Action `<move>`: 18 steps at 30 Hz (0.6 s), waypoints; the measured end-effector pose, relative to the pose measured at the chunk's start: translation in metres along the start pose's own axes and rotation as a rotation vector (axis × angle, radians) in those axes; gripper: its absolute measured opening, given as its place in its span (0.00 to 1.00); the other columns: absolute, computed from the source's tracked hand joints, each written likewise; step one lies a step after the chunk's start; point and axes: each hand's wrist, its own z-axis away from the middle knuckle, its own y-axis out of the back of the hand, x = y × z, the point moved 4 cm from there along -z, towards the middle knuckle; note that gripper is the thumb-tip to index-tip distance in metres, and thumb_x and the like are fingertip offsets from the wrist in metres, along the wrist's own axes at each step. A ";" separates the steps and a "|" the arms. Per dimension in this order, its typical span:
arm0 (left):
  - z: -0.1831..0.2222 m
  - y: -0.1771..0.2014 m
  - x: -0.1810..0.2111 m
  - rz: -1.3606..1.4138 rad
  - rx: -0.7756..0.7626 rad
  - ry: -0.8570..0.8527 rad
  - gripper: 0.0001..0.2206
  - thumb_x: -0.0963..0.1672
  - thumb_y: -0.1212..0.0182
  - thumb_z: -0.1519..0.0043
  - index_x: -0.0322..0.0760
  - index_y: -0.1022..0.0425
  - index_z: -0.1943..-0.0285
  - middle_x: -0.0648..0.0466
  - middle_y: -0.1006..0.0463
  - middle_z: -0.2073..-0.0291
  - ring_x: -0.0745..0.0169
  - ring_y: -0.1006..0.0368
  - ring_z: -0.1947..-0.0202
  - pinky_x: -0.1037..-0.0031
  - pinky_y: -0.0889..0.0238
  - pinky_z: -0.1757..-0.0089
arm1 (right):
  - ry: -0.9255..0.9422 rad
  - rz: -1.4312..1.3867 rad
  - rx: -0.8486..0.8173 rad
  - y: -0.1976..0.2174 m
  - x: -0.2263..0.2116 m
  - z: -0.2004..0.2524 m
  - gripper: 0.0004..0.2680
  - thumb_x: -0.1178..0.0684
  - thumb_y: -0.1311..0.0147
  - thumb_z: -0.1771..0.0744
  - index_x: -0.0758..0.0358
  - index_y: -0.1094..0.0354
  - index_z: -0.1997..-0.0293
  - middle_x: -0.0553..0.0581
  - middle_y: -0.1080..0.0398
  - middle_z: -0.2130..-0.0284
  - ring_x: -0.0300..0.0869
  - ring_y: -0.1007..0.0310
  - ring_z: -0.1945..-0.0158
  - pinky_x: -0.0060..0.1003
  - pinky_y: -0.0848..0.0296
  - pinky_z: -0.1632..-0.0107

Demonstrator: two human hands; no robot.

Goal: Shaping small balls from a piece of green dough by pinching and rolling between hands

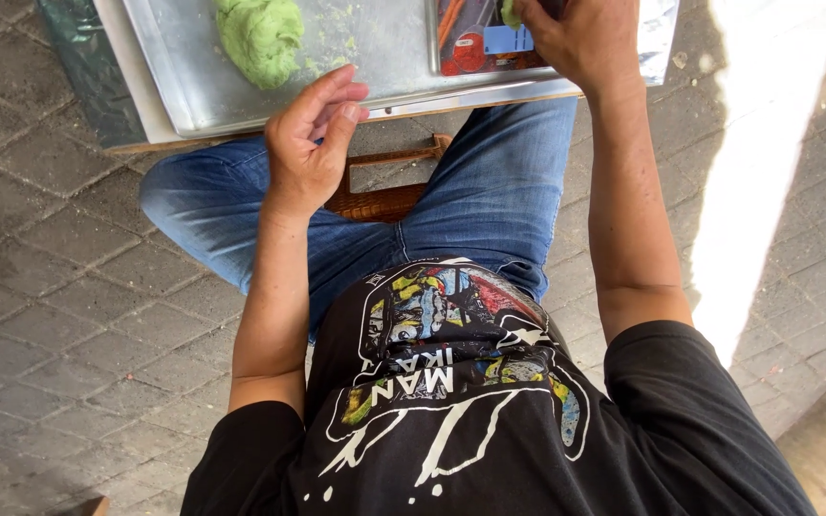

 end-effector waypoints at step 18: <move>-0.009 -0.037 -0.003 -0.386 0.026 -0.248 0.19 0.45 0.33 0.31 0.47 0.32 0.33 0.61 0.19 0.44 0.64 0.15 0.49 0.73 0.18 0.52 | 0.010 -0.866 -0.044 0.010 -0.162 0.033 0.08 0.62 0.31 0.24 0.74 0.30 0.51 0.64 0.26 0.62 0.44 0.27 0.65 0.34 0.26 0.63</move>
